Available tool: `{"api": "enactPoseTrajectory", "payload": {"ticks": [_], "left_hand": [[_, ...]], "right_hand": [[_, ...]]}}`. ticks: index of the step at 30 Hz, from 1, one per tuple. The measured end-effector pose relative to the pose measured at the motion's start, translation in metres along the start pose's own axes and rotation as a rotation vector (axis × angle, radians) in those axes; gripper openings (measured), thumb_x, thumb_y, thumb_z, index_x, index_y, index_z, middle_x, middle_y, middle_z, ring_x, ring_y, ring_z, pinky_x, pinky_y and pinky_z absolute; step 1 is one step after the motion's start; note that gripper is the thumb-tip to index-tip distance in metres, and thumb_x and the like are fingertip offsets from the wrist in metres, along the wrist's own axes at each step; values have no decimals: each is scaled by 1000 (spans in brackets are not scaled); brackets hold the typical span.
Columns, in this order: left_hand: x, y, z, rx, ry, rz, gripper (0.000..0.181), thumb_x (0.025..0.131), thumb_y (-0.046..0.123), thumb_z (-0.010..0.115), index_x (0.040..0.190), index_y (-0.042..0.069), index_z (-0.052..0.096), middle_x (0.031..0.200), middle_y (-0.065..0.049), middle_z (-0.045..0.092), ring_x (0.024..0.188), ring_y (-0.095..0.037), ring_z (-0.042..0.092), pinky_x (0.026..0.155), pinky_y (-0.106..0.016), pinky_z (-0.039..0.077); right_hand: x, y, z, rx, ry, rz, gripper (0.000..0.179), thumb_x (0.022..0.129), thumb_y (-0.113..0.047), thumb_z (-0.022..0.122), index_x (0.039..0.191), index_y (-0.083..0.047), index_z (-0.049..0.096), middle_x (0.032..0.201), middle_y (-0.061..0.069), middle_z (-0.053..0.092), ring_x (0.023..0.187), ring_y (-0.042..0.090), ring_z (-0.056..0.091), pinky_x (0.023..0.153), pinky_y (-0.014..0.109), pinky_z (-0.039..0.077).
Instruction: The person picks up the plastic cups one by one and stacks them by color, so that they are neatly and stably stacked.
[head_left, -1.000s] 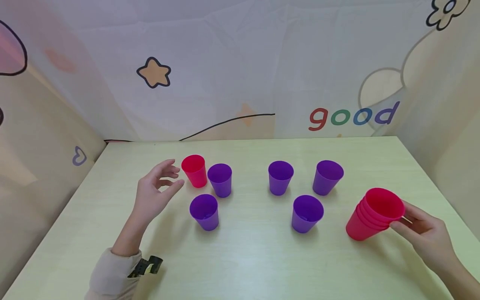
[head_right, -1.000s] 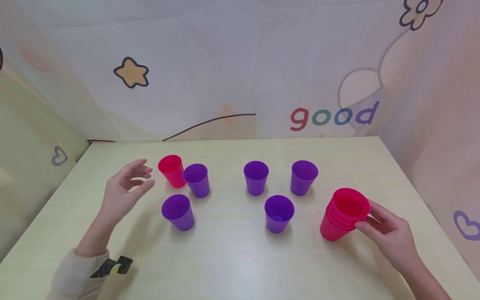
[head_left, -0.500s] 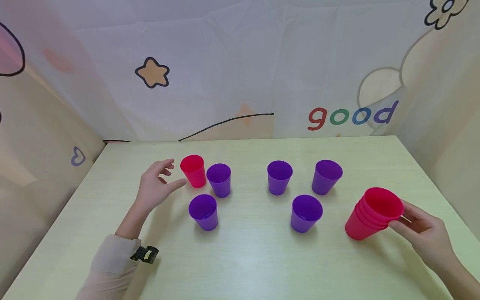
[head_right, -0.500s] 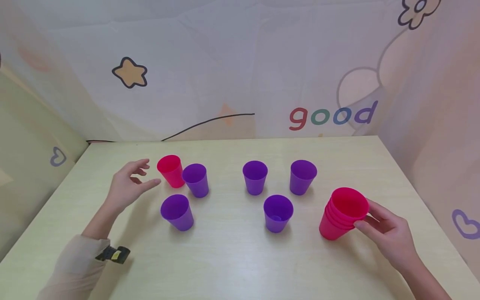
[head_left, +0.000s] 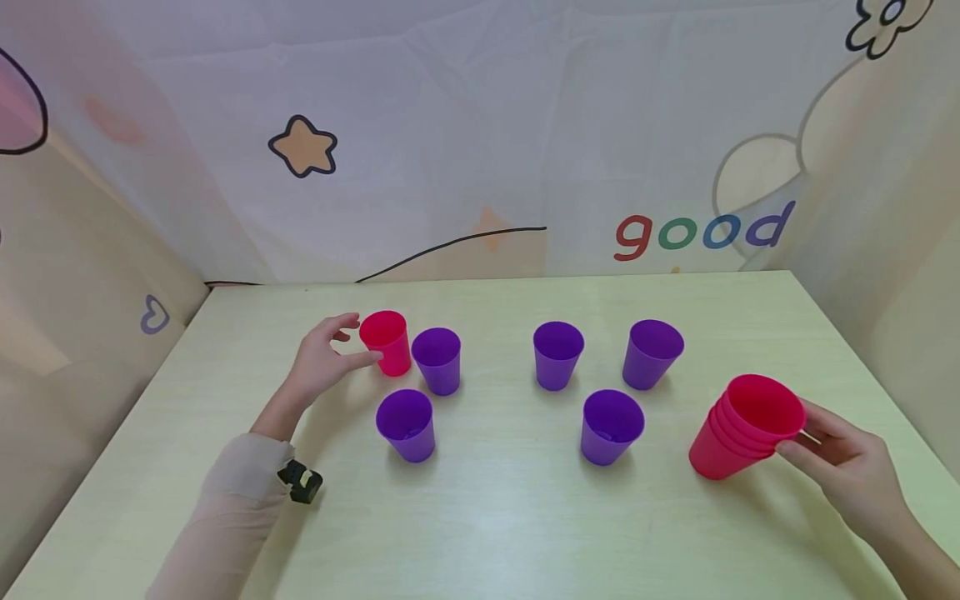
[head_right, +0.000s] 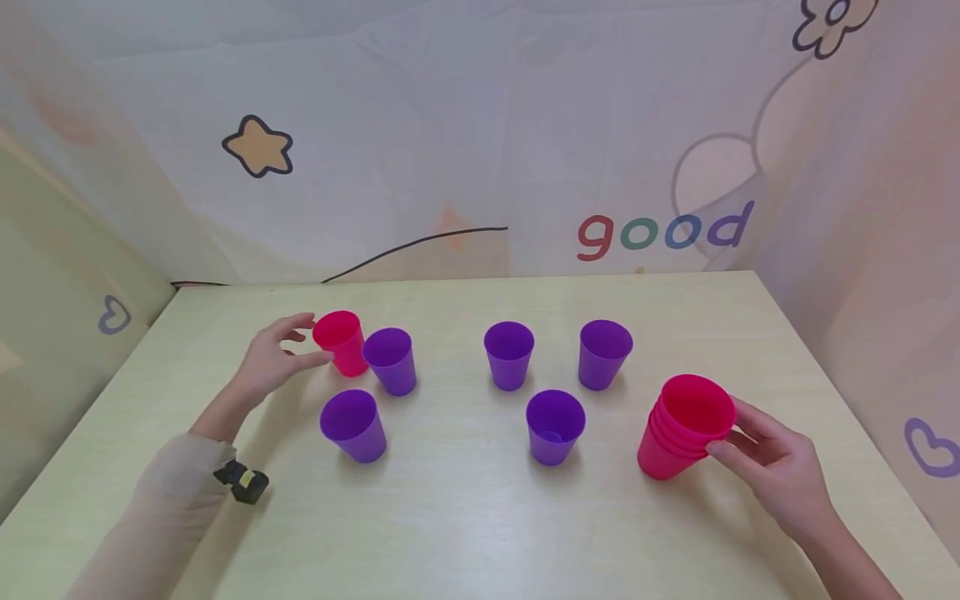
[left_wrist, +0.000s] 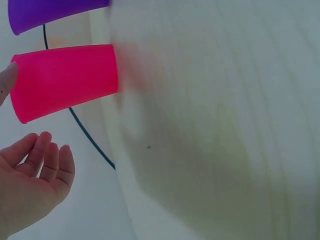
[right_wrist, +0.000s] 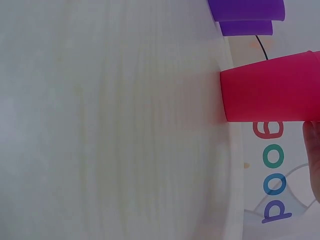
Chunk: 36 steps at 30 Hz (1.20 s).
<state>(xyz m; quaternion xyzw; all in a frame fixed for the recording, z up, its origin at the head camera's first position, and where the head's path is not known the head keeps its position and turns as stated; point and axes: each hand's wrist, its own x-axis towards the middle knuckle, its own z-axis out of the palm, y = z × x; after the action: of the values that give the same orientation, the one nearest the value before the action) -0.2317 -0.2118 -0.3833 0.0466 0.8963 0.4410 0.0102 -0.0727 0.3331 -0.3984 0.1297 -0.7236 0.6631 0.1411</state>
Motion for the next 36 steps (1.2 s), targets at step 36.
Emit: {"api": "enactPoseTrajectory", "payload": {"ticks": [36], "left_hand": [[5,1,4,-76,162,77,58,75,27,75,123,5,50,110,-10,54,104,-29,47,76,-35,43]], "right_hand": [[0,-3,2,28,-2,-8,49,78,24,51,121,2,55,106,-5,64,94,4,60,69,16,49]]}}
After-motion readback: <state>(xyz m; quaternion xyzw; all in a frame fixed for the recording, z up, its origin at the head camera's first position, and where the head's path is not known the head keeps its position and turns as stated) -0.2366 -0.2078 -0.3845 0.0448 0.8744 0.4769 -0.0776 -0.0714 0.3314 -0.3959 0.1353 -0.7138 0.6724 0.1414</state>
